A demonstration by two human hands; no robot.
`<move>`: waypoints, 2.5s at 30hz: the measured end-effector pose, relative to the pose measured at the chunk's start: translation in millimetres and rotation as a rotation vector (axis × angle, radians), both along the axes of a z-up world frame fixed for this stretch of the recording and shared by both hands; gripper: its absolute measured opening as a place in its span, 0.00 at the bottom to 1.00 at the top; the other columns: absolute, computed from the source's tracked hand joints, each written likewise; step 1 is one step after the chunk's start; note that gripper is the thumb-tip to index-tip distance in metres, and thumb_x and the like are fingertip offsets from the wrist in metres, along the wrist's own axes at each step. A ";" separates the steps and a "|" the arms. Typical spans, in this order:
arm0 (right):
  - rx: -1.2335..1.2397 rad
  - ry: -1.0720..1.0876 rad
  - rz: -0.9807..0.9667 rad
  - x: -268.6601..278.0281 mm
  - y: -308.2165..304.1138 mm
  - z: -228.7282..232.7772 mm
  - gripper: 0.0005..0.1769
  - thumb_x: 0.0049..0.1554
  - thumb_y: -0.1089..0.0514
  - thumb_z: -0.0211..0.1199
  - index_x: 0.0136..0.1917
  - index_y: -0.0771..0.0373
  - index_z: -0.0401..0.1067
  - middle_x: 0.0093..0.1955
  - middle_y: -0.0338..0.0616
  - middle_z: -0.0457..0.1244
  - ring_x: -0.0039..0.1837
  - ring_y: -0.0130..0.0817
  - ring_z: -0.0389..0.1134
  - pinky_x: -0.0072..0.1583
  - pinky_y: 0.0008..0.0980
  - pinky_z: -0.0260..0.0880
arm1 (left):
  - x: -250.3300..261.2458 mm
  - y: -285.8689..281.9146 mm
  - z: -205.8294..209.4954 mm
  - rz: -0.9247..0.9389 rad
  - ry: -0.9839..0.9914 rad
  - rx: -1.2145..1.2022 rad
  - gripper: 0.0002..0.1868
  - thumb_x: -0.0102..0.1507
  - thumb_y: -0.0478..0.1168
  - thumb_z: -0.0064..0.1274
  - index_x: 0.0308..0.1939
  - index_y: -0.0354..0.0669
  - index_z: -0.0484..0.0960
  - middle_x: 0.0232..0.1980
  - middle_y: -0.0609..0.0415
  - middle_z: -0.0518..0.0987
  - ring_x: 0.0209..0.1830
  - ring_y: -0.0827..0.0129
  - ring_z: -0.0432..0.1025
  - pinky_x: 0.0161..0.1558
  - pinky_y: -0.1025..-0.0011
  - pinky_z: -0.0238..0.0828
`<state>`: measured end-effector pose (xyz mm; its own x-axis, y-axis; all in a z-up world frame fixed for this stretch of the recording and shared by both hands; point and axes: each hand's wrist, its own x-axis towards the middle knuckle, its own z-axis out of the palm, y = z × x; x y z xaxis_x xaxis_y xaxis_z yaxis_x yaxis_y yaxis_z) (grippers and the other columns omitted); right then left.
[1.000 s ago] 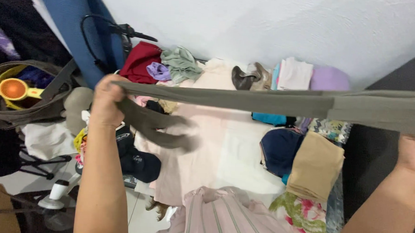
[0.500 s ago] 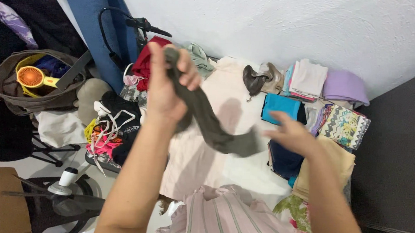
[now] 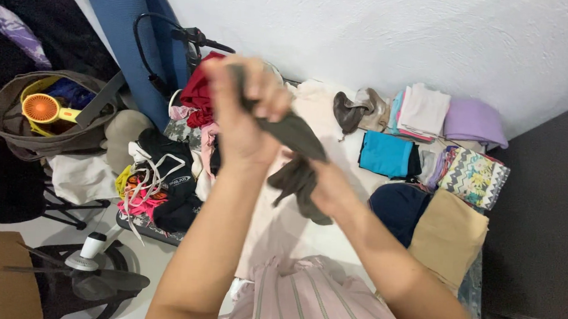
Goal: Folding various pieces of laundry, specifically underwear, and placing them into a pile.
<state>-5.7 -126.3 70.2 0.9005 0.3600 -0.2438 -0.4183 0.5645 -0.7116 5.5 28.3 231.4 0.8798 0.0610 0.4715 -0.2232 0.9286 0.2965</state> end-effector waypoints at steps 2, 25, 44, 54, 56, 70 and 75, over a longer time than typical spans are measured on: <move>0.160 0.026 0.036 7.0 -15.4 23.2 0.20 0.67 0.53 0.48 0.64 0.66 0.69 0.60 0.50 0.68 0.59 0.42 0.70 0.63 0.44 0.70 | -4.8 26.0 -18.3 0.039 0.027 -0.032 0.19 0.71 0.59 0.49 0.38 0.52 0.70 0.31 0.64 0.63 0.27 0.79 0.56 0.32 0.76 0.54; -0.950 -1.035 -0.107 -5.1 22.4 51.0 0.23 0.55 0.73 0.62 0.61 0.60 0.60 0.70 0.61 0.61 0.80 0.64 0.48 0.74 0.53 0.51 | -37.9 -40.1 -182.4 0.510 0.105 1.270 0.57 0.55 0.37 0.64 0.80 0.36 0.41 0.81 0.36 0.47 0.82 0.46 0.46 0.78 0.60 0.43; 0.099 0.393 0.199 -1.1 -24.6 -35.3 0.30 0.65 0.37 0.50 0.66 0.63 0.65 0.66 0.52 0.60 0.68 0.49 0.61 0.73 0.63 0.53 | -21.9 -0.7 -151.1 -0.005 0.510 0.637 0.22 0.72 0.52 0.45 0.59 0.40 0.82 0.51 0.53 0.81 0.45 0.68 0.73 0.50 0.67 0.71; 0.370 0.189 0.292 -24.0 13.4 -12.3 0.38 0.67 0.37 0.44 0.80 0.64 0.53 0.80 0.53 0.54 0.78 0.50 0.56 0.75 0.57 0.55 | -119.6 -52.1 -146.1 0.075 0.219 1.038 0.23 0.70 0.47 0.54 0.62 0.34 0.74 0.59 0.48 0.76 0.60 0.63 0.71 0.63 0.67 0.68; 0.449 0.204 0.314 -19.9 14.4 -30.0 0.37 0.69 0.37 0.44 0.80 0.64 0.53 0.79 0.53 0.54 0.77 0.49 0.56 0.76 0.54 0.55 | -115.9 -46.3 -145.2 0.034 0.373 0.962 0.23 0.69 0.47 0.55 0.62 0.35 0.74 0.58 0.50 0.77 0.59 0.65 0.71 0.60 0.68 0.69; 0.596 0.334 0.426 -23.9 35.3 -70.5 0.39 0.63 0.34 0.51 0.76 0.63 0.61 0.74 0.54 0.60 0.73 0.52 0.62 0.74 0.52 0.60 | -95.8 60.3 -162.4 1.213 0.164 1.534 0.16 0.60 0.33 0.60 0.51 0.46 0.77 0.58 0.45 0.83 0.74 0.39 0.62 0.71 0.50 0.53; 0.449 0.374 0.524 -26.2 40.5 -88.0 0.38 0.67 0.34 0.50 0.75 0.67 0.62 0.71 0.59 0.63 0.69 0.52 0.66 0.71 0.50 0.63 | -113.7 93.5 -226.0 0.791 0.742 1.014 0.22 0.64 0.42 0.54 0.61 0.47 0.73 0.60 0.49 0.77 0.59 0.56 0.72 0.60 0.57 0.69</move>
<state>-31.9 -85.8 -17.8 0.4727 0.8513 -0.2277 -0.8765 0.4276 -0.2210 -108.2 121.7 5.3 0.8288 0.5546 0.0741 -0.0715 -0.0265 0.9971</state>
